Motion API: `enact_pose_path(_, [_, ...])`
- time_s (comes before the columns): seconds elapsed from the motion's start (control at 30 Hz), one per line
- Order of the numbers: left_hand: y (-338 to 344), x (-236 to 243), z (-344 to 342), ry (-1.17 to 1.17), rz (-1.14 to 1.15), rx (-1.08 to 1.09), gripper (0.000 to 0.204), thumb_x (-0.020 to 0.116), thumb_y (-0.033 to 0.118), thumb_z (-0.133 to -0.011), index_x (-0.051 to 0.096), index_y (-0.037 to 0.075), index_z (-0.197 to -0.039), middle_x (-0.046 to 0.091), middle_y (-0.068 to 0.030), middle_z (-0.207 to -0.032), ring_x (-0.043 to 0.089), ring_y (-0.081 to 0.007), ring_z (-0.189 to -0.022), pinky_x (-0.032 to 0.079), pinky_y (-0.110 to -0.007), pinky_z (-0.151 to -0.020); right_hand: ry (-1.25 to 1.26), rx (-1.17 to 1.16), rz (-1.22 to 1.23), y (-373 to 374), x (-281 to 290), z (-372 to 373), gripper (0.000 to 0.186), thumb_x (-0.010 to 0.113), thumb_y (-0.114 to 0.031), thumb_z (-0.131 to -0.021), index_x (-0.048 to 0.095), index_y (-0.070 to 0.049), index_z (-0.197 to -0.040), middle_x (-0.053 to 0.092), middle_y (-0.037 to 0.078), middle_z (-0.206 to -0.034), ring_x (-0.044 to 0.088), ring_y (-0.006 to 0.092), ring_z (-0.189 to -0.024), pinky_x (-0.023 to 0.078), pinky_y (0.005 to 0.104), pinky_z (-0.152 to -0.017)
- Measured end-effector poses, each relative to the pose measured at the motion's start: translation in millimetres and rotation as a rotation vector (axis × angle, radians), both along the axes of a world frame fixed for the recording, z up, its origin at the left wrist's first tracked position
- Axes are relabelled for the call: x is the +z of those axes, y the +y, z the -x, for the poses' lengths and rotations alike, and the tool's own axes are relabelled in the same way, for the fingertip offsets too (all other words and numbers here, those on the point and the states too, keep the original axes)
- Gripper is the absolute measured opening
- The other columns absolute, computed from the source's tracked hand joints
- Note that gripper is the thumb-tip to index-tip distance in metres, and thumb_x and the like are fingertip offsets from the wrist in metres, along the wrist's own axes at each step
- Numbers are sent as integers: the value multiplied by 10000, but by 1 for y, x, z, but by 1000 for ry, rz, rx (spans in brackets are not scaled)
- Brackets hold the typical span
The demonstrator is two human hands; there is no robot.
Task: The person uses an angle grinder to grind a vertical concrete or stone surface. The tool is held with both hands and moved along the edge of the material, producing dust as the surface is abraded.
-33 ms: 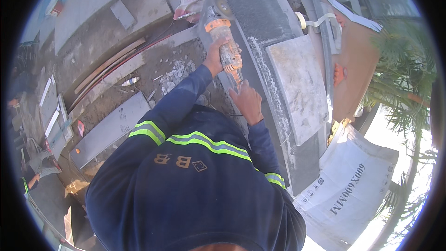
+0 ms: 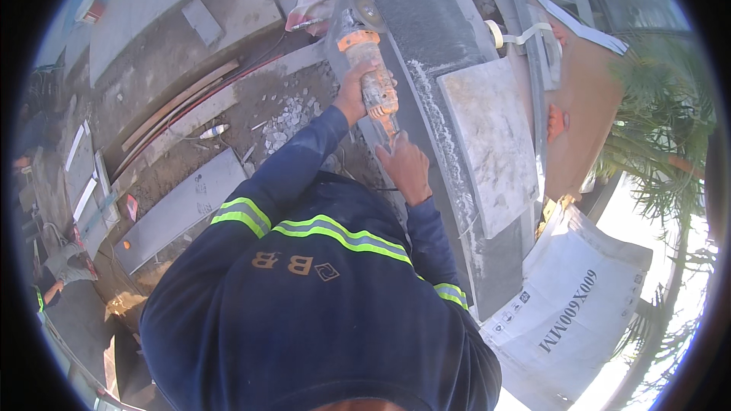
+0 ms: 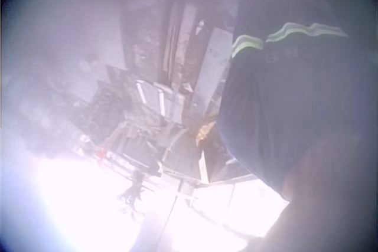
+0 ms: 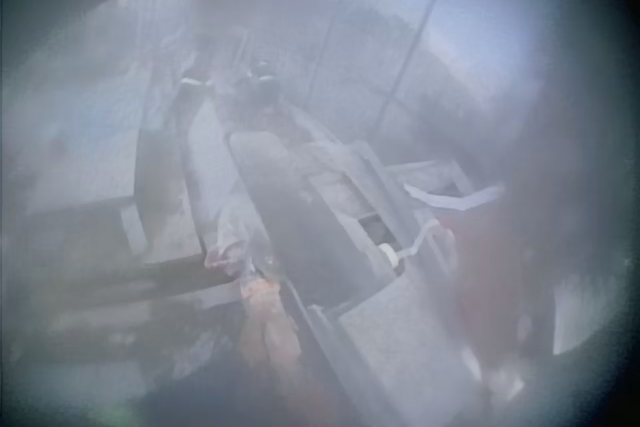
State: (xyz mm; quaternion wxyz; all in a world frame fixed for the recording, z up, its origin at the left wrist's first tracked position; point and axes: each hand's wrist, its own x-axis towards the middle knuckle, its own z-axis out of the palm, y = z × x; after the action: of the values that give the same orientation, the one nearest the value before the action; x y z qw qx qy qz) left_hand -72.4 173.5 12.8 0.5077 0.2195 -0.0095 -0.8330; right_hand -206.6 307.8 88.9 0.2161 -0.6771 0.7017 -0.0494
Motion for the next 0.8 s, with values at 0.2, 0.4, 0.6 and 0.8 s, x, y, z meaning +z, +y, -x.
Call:
enact_pose_path(0.2, [-5, 3, 4, -25, 48, 48, 433, 711, 250, -814, 518, 27, -1131, 622, -168, -904, 675, -315, -815, 590, -493, -721, 66, 60, 81, -7, -9, 7, 441, 697, -409, -855, 523, -14, -944, 673, 209, -730, 679, 403, -698, 522, 488, -604])
enact_pose_path(0.4, [-30, -6, 4, -39, 47, 9, 430, 715, 264, -808, 525, 35, -1119, 621, -167, -919, 671, -306, -820, 589, -488, -717, 23, 18, 63, -26, -15, 7, 438, 693, -407, -857, 529, -14, -962, 677, 214, -743, 680, 409, -713, 522, 505, -645])
enact_pose_path(0.6, [-23, -6, 3, -47, 50, 23, 440, 713, 261, -804, 521, 33, -1127, 617, -166, -918, 670, -312, -826, 589, -492, -720, 63, 29, 79, -18, -11, 3, 430, 692, -400, -860, 526, -21, -975, 674, 213, -731, 679, 408, -706, 527, 496, -634])
enact_pose_path(0.8, [-22, -3, 3, -35, 58, 16, 453, 706, 253, -809, 510, 17, -1142, 615, -167, -917, 671, -311, -823, 593, -494, -724, 10, 40, 117, -18, -16, 7, 420, 693, -390, -862, 518, -22, -964, 675, 207, -729, 677, 407, -688, 528, 490, -617])
